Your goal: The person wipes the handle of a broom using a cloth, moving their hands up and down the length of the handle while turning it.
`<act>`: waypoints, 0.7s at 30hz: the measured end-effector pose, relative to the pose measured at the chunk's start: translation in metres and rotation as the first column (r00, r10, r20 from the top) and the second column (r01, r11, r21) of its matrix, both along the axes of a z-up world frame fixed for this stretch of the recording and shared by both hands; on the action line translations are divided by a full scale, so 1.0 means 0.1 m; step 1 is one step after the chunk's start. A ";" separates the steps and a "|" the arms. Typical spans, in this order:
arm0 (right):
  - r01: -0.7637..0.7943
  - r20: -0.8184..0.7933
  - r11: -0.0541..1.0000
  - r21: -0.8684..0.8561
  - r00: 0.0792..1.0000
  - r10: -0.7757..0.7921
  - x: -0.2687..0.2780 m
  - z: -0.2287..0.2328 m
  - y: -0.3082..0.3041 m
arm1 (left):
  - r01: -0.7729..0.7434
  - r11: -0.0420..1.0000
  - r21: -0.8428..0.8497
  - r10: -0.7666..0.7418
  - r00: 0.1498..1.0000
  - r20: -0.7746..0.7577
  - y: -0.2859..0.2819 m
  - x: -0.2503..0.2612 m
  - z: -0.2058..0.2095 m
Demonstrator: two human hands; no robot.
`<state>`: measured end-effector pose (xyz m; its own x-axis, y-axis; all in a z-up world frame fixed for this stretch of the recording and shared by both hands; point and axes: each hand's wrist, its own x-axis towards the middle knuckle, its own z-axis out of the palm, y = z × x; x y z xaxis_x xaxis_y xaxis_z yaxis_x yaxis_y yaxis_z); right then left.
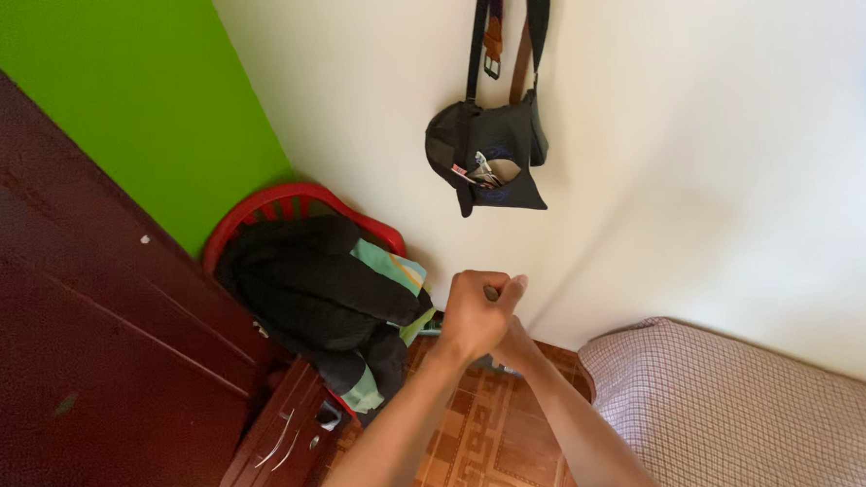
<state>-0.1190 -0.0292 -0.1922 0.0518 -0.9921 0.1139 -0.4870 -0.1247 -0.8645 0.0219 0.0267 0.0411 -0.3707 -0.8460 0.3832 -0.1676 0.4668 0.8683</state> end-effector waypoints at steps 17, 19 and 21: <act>-0.017 -0.003 0.956 0.292 1.000 0.018 0.24 0.14 0.41 | 0.048 0.992 0.118 -0.060 0.993 0.098 0.20 0.16 -0.30; -0.040 0.016 0.960 0.277 0.999 0.037 0.32 0.23 0.46 | 0.041 0.991 0.124 -0.055 0.992 0.117 0.22 0.17 -0.13; -0.077 0.084 0.977 0.198 0.995 0.061 0.40 0.35 0.55 | 0.029 0.995 0.096 -0.041 0.992 0.123 0.25 0.20 0.01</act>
